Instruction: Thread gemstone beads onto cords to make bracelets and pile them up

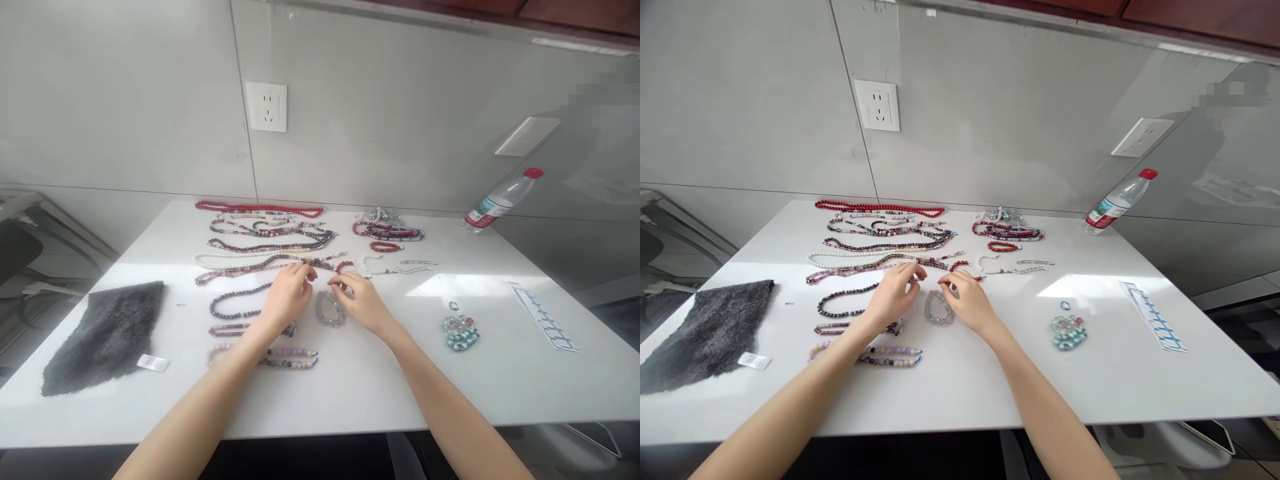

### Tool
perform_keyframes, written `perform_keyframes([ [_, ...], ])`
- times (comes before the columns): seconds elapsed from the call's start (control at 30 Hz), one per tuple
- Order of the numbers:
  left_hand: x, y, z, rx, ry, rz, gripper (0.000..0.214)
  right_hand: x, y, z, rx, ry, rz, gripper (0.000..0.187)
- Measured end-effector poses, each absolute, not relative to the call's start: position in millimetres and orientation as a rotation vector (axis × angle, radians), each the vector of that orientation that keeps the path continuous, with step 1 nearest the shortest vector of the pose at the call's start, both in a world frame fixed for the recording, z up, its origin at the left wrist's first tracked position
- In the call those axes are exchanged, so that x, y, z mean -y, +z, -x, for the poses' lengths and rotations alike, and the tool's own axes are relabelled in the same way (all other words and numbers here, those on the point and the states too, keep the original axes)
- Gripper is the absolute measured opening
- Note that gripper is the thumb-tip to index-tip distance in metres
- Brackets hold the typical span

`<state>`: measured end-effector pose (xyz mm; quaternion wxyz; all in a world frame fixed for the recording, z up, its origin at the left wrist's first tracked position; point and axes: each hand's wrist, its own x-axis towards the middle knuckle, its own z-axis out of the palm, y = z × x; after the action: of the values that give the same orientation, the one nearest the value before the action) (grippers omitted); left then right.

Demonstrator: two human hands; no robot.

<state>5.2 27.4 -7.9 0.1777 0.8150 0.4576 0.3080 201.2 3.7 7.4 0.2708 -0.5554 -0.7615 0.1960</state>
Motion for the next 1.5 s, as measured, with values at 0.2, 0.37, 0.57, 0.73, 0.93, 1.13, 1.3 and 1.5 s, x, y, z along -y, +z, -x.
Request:
perform_keyframes([
  [0.2, -17, -16, -14, -1.291, 0.602, -2.348, 0.012, 5, 11, -189, 2.153, 0.535, 1.756, 0.003],
  [0.37, -17, -26, -25, -1.288, 0.612, -2.289, 0.012, 10, -8, -176, 1.961, 0.504, 1.804, 0.012],
  [0.57, -21, -28, -26, -1.226, 0.670, -2.096, 0.008, 18, -13, -175, 1.666, 0.715, 1.621, 0.006],
  [0.73, -15, -14, -25, -1.056, 0.684, -1.910, 0.022, 30, -11, -179, 1.334, 1.047, 1.447, 0.016],
  [0.93, -3, 6, -40, -0.931, 0.637, -1.451, 0.030, 56, 0, -186, 1.012, 1.247, 1.315, 0.034],
  [1.13, 12, 15, -84, -0.821, 0.597, -1.323, 0.026, 82, 14, -214, 0.826, 1.131, 1.352, 0.037],
  [1.3, 33, 17, -133, -0.648, 0.582, -1.232, 0.034, 102, 21, -256, 0.722, 0.957, 1.422, 0.034],
  [1.5, 55, 20, -152, -0.629, 0.497, -1.289, 0.029, 122, 27, -322, 0.537, 0.722, 1.449, 0.028],
])
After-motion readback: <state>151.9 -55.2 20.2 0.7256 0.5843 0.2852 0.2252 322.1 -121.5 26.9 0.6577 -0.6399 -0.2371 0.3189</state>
